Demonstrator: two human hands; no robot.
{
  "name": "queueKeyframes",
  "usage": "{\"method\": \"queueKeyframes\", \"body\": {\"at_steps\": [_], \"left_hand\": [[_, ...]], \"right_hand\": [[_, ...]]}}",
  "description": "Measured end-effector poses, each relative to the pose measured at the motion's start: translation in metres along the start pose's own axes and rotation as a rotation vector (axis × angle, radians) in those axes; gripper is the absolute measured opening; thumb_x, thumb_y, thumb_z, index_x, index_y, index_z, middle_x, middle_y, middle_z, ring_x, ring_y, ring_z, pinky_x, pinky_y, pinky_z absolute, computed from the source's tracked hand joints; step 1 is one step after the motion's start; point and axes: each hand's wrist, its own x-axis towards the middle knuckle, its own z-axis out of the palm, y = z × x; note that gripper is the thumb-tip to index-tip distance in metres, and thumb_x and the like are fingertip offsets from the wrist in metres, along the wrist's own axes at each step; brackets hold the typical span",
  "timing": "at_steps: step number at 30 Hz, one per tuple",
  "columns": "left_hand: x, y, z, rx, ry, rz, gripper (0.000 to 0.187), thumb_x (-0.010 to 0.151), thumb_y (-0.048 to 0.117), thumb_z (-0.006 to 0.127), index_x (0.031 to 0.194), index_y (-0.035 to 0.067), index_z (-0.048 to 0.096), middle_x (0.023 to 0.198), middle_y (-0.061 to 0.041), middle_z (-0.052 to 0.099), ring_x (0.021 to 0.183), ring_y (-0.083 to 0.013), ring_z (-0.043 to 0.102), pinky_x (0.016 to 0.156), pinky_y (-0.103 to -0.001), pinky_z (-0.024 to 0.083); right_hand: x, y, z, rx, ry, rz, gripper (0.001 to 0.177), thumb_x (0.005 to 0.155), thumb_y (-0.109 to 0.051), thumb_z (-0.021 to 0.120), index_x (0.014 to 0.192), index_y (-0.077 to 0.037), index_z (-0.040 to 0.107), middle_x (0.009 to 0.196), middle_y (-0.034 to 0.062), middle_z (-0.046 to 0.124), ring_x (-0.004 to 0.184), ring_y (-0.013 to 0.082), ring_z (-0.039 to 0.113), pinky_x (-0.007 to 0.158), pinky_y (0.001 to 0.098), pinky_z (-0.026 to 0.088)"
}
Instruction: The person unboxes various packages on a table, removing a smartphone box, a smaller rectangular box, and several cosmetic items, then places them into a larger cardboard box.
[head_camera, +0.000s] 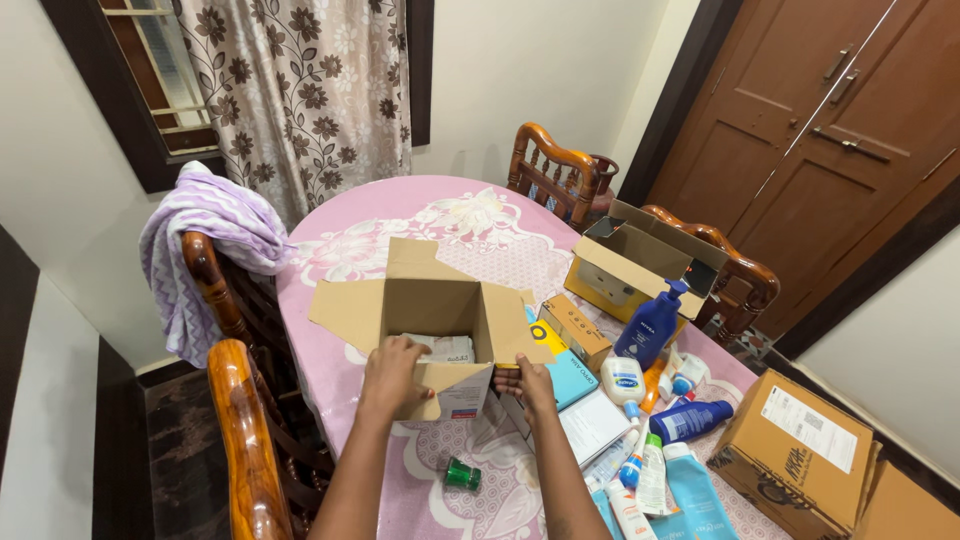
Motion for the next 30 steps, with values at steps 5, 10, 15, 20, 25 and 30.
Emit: {"method": "queueKeyframes", "body": {"at_steps": [5, 10, 15, 20, 25, 30], "left_hand": [[-0.016, -0.003, 0.038, -0.043, -0.076, -0.15, 0.032, 0.075, 0.022, 0.082, 0.106, 0.021, 0.075, 0.097, -0.001, 0.074, 0.101, -0.02, 0.069, 0.103, -0.04, 0.046], [-0.036, 0.006, 0.05, -0.084, 0.202, -0.041, 0.005, 0.083, 0.011, 0.073, 0.085, 0.015, 0.071, 0.083, -0.002, 0.072, 0.087, -0.023, 0.066, 0.095, -0.041, 0.042], [-0.042, -0.004, 0.059, -0.104, 0.199, 0.004, 0.007, 0.085, 0.017, 0.071, 0.079, 0.014, 0.069, 0.078, -0.001, 0.071, 0.082, -0.0219, 0.064, 0.092, -0.04, 0.042], [-0.024, -0.035, 0.071, -0.085, 0.015, -0.035, 0.015, 0.098, 0.016, 0.064, 0.085, 0.019, 0.071, 0.086, 0.002, 0.074, 0.088, -0.0163, 0.065, 0.103, -0.04, 0.041], [-0.014, -0.037, 0.019, 0.047, -0.001, -0.21, 0.039, 0.071, 0.011, 0.081, 0.108, 0.021, 0.076, 0.128, -0.001, 0.063, 0.137, -0.0239, 0.041, 0.122, -0.047, 0.026], [-0.014, -0.044, 0.035, -0.164, 0.166, -0.646, 0.063, 0.079, 0.01, 0.071, 0.137, 0.032, 0.063, 0.167, -0.005, 0.027, 0.154, -0.0342, 0.023, 0.124, -0.052, 0.022]], "right_hand": [[-0.014, -0.002, 0.005, -0.07, 0.054, 0.179, 0.05, 0.099, -0.045, 0.055, 0.104, 0.004, 0.06, 0.09, 0.0248, 0.074, 0.077, 0.0326, 0.075, 0.071, 0.0429, 0.064], [-0.061, -0.042, 0.021, -0.746, 0.321, 0.058, 0.057, 0.095, -0.052, 0.065, 0.082, 0.004, 0.067, 0.076, 0.0206, 0.072, 0.074, 0.0386, 0.073, 0.067, 0.0482, 0.06], [-0.089, -0.072, 0.053, -1.212, 0.511, -0.382, 0.056, 0.094, -0.06, 0.059, 0.088, -0.006, 0.072, 0.08, 0.0165, 0.075, 0.081, 0.0382, 0.074, 0.075, 0.0483, 0.058], [-0.076, -0.075, 0.077, -1.344, 0.273, -0.381, 0.063, 0.087, -0.061, 0.063, 0.125, -0.011, 0.06, 0.097, 0.0227, 0.073, 0.092, 0.0431, 0.071, 0.078, 0.0529, 0.057], [-0.059, -0.04, 0.098, -1.36, 0.099, -0.294, 0.069, 0.092, -0.054, 0.058, 0.143, -0.01, 0.046, 0.095, 0.0306, 0.071, 0.094, 0.0474, 0.07, 0.085, 0.0538, 0.056], [-0.071, -0.029, 0.131, -1.295, -0.028, -0.253, 0.076, 0.096, -0.055, 0.058, 0.146, -0.002, 0.038, 0.094, 0.0341, 0.071, 0.096, 0.0488, 0.07, 0.089, 0.0519, 0.056]]}}
